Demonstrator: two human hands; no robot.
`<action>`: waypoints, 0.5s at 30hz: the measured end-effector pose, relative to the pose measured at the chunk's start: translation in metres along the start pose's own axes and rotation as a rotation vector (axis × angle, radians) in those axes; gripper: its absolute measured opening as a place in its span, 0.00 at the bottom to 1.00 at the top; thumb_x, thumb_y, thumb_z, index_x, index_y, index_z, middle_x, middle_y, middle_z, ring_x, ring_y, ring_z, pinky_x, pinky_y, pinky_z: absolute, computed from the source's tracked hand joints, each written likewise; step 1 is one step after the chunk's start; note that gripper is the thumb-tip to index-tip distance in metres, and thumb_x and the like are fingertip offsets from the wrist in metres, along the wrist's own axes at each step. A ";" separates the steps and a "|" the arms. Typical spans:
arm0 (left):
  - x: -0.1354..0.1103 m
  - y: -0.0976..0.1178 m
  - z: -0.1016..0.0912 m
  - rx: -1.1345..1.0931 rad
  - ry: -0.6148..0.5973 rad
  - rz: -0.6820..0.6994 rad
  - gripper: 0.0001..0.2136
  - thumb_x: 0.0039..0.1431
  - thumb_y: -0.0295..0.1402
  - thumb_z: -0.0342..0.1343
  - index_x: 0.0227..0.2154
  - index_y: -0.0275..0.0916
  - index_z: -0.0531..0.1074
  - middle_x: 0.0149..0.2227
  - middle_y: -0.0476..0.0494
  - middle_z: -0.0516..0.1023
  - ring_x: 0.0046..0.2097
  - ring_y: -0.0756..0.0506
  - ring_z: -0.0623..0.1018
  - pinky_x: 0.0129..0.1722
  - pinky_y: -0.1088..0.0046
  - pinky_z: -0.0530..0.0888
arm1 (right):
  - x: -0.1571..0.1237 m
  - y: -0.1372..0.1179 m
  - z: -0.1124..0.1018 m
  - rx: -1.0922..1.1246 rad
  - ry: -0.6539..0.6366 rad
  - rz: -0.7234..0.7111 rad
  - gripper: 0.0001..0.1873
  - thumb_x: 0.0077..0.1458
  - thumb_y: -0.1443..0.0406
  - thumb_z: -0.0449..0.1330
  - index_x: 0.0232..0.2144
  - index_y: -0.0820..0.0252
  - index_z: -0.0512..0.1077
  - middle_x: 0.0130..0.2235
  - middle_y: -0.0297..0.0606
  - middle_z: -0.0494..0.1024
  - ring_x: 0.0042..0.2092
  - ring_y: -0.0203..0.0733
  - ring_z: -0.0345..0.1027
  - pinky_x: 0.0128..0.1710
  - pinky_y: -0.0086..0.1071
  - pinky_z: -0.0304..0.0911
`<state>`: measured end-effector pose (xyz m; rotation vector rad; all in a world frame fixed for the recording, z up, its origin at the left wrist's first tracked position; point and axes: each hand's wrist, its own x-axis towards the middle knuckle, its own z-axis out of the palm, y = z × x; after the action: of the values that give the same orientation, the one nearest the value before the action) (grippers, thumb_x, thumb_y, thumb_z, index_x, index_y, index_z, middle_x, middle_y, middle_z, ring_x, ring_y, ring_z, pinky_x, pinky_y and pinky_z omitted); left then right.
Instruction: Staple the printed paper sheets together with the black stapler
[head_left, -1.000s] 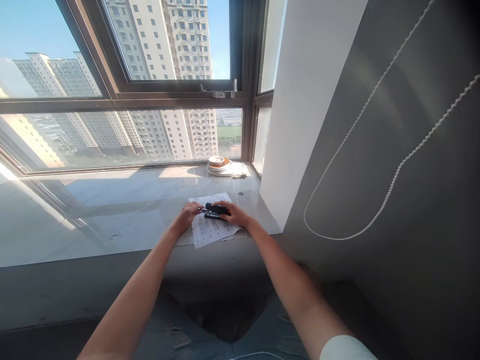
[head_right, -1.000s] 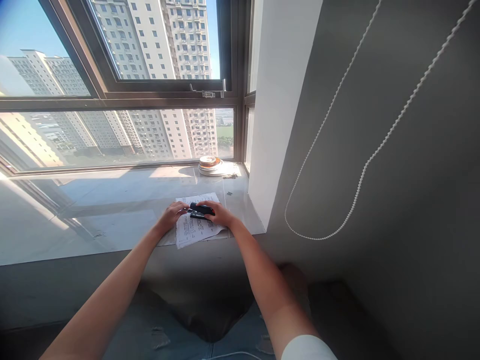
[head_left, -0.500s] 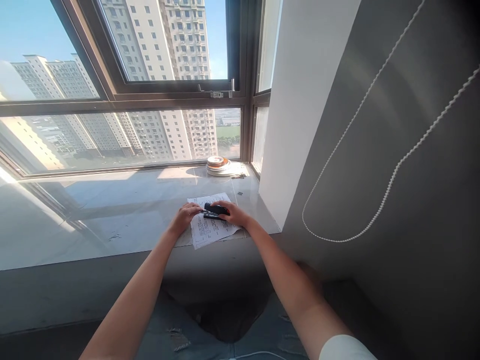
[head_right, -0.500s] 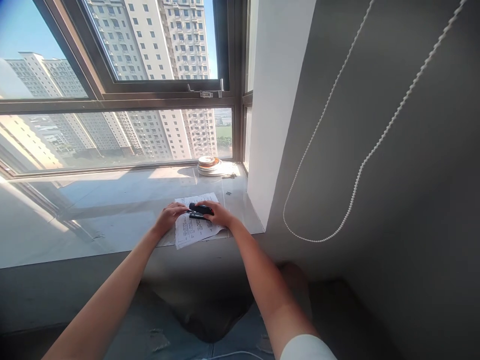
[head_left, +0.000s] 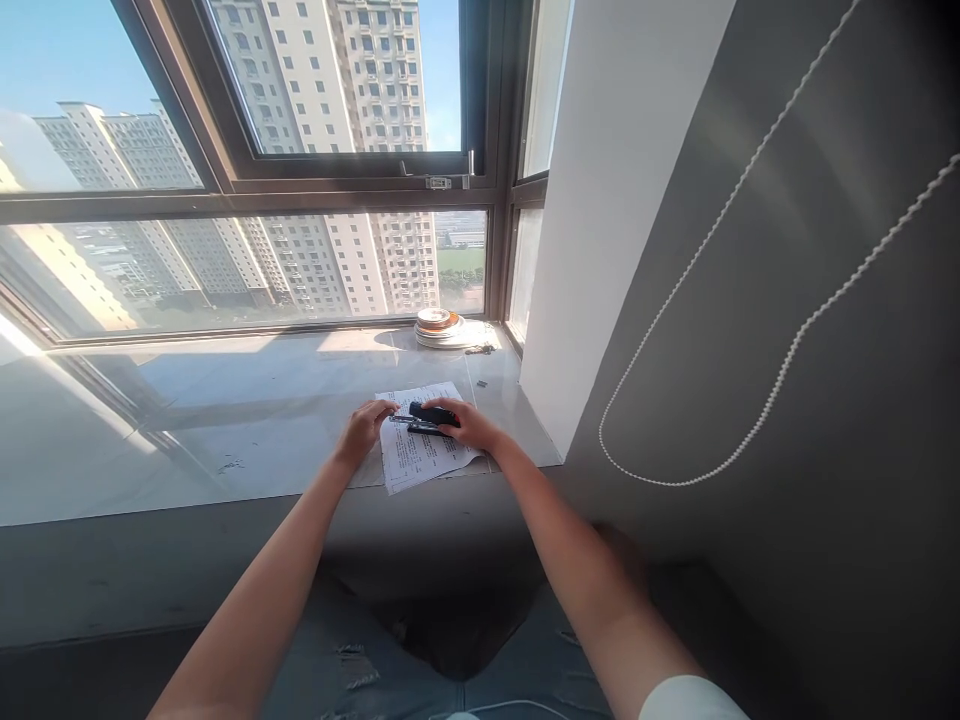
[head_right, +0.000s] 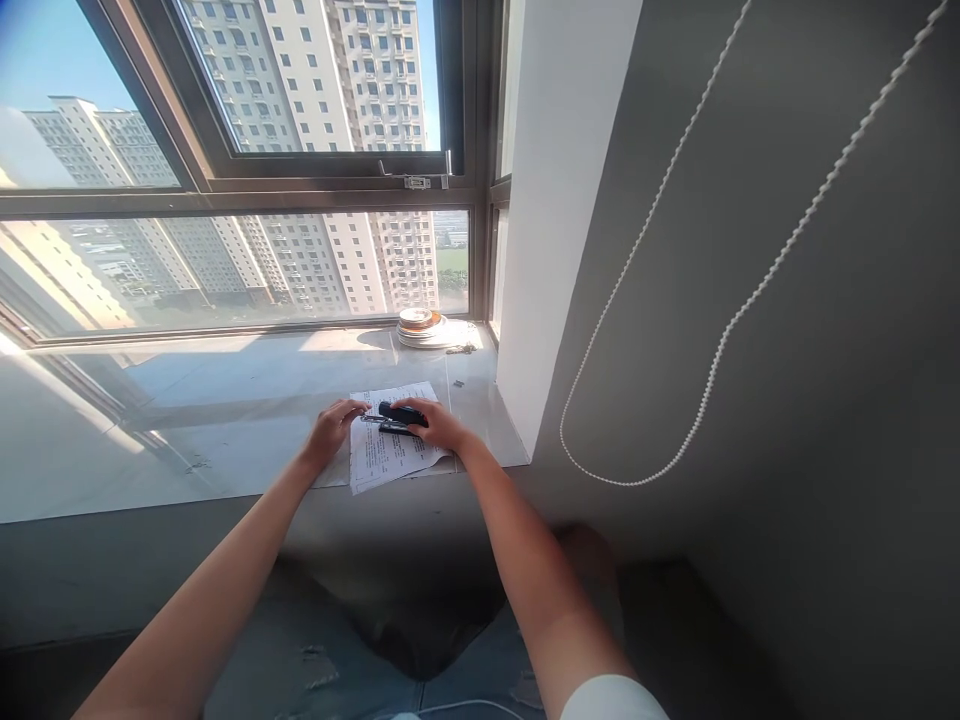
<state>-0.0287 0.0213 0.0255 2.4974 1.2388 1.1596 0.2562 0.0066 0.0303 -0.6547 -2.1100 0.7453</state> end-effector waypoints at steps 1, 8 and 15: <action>0.000 0.000 0.000 0.023 0.004 -0.011 0.12 0.72 0.37 0.48 0.41 0.42 0.77 0.45 0.40 0.83 0.48 0.40 0.79 0.51 0.64 0.74 | 0.000 0.000 0.000 0.003 0.000 0.001 0.28 0.57 0.71 0.60 0.60 0.50 0.71 0.59 0.38 0.75 0.60 0.49 0.69 0.62 0.44 0.63; 0.001 0.002 0.000 0.080 0.093 -0.069 0.11 0.73 0.35 0.43 0.43 0.40 0.71 0.36 0.41 0.77 0.38 0.42 0.76 0.41 0.67 0.73 | -0.001 -0.002 -0.001 0.007 -0.002 0.016 0.26 0.60 0.68 0.60 0.60 0.51 0.72 0.60 0.41 0.75 0.60 0.50 0.69 0.60 0.45 0.64; 0.004 -0.002 0.001 0.013 0.036 0.122 0.12 0.74 0.37 0.48 0.44 0.42 0.76 0.41 0.41 0.78 0.46 0.40 0.77 0.47 0.64 0.73 | -0.001 -0.003 -0.001 0.003 -0.003 0.024 0.26 0.59 0.69 0.60 0.60 0.50 0.72 0.60 0.39 0.75 0.61 0.49 0.69 0.62 0.44 0.63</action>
<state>-0.0276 0.0254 0.0261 2.6051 1.1198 1.2321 0.2567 0.0043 0.0322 -0.6791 -2.1062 0.7633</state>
